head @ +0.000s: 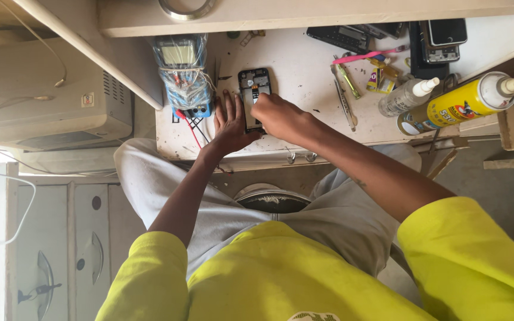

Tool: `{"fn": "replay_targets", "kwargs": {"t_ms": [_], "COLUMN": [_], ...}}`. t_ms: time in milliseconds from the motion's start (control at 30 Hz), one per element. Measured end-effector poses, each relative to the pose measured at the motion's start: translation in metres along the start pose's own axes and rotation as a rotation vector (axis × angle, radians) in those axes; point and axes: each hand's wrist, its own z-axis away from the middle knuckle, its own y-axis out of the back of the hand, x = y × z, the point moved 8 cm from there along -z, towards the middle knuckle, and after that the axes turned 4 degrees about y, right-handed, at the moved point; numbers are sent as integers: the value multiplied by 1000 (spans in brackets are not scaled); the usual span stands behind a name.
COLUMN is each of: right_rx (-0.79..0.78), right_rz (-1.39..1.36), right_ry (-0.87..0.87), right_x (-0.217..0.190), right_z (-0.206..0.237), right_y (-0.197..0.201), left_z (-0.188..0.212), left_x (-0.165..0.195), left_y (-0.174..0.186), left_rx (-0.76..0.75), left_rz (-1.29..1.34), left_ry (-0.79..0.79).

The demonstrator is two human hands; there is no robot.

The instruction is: The person sits at a repair bench and disassembles a smartphone. They use a screwdriver to remove screws from the phone's back, pry open the rear cover, lift out the battery, and hold the opened chassis while working on internal components.

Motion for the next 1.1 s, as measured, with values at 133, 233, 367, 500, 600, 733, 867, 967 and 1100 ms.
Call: {"fn": "replay_targets", "kwargs": {"t_ms": [133,233,367,500,600,733,867,967,1100], "right_rx": [-219,-313,-140,-424,-416,-265,-312,-188,-339], "right_rz": [-24,-198,-51,-264,-66,-215,-196,-112,92], "right_ry": [-146,-211,61,-384,-370,-191,-200,-115,-194], "right_x": [9,11,-9,10,3,-3,8,5,4], "right_z": [1,-4,-15,5,5,-5,-3,-3,-1], "right_y": [-15,-19,-1,-20,-13,-3,-21,-17,-24], "left_z": [-2,0,0,0,-2,-1,0,1,1], "left_x": [0,1,-2,1,-3,-2,-3,-3,2], "left_y": [-1,0,-2,3,-1,2,-1,0,3], "left_rx": [-3,-6,-51,25,-13,1,-23,-5,12], "left_rz": [6,-8,-5,-14,12,6,18,24,-8], "left_ry": [28,37,61,-16,38,23,33,17,-6]}}
